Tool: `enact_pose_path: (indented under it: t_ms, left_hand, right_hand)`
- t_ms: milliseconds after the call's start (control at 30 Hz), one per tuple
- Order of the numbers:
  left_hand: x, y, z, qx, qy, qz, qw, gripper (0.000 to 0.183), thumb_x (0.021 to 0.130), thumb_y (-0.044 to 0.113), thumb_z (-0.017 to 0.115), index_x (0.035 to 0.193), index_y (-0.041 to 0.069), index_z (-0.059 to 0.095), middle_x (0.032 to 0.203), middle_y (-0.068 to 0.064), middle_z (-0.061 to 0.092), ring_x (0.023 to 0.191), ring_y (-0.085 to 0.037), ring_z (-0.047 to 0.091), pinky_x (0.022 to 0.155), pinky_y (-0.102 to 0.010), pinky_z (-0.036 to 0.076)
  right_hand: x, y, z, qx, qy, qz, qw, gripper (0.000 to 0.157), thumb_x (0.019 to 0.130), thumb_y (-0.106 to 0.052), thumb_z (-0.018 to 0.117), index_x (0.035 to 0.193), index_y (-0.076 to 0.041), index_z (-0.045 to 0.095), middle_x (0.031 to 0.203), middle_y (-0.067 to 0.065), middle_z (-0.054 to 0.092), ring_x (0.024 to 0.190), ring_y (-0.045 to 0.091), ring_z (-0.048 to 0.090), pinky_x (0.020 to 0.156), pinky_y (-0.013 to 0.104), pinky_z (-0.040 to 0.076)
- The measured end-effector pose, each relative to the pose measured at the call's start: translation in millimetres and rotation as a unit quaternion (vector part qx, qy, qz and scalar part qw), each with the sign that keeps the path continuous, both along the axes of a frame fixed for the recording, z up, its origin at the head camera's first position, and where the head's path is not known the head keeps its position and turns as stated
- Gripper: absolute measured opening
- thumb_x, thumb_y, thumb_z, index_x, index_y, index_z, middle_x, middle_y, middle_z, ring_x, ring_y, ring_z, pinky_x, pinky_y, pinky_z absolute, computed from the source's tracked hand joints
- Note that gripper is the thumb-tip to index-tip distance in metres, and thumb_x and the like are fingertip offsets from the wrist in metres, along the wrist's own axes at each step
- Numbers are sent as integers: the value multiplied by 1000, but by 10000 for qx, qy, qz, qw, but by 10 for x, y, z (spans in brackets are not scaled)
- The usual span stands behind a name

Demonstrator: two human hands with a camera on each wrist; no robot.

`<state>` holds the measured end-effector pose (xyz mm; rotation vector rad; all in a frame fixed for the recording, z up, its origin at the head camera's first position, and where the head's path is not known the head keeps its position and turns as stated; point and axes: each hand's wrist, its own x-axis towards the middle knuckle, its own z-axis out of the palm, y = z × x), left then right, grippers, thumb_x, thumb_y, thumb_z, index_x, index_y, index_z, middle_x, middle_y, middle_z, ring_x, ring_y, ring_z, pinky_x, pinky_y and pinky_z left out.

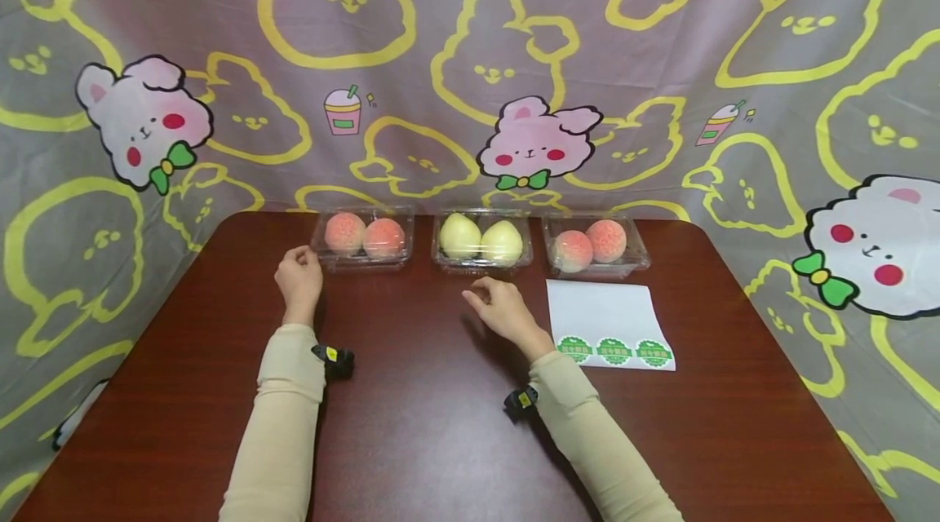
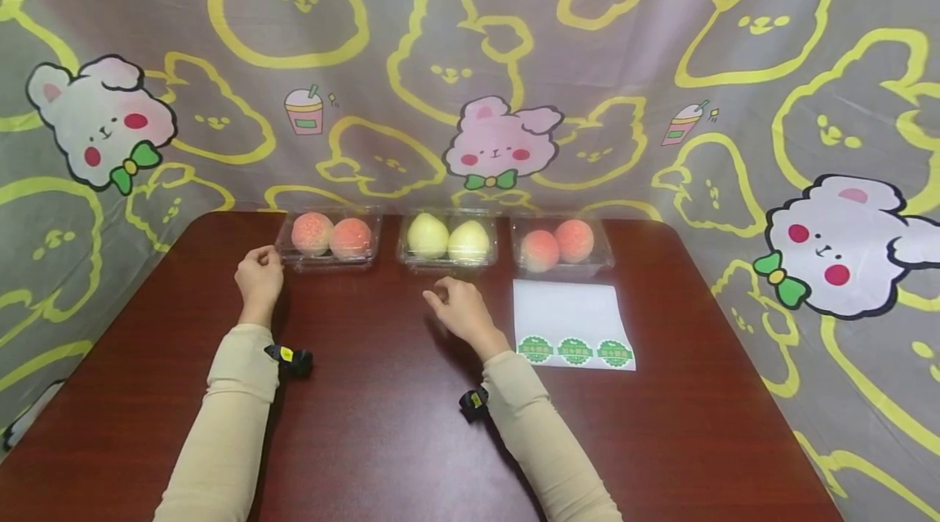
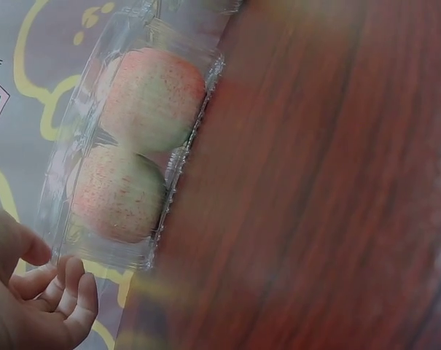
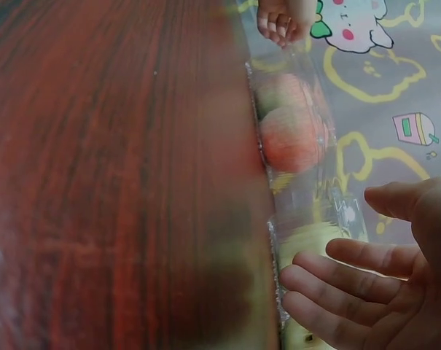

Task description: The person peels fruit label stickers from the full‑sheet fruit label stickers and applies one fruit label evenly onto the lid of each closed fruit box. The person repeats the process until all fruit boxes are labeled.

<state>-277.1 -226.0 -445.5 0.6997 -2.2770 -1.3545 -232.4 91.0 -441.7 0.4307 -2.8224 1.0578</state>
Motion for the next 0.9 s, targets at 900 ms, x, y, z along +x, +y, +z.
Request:
enact_pose_path:
  t_ms: [900]
  left_hand:
    - [245, -55, 28, -19, -207, -238, 9995, 37, 97, 14, 42, 127, -2, 58, 119, -26, 63, 108, -34, 58, 92, -43, 45]
  right_hand:
    - [66, -63, -29, -343, -254, 178, 9989, 31, 93, -24, 62, 111, 1, 67, 100, 18, 73, 85, 26, 71, 78, 37, 57]
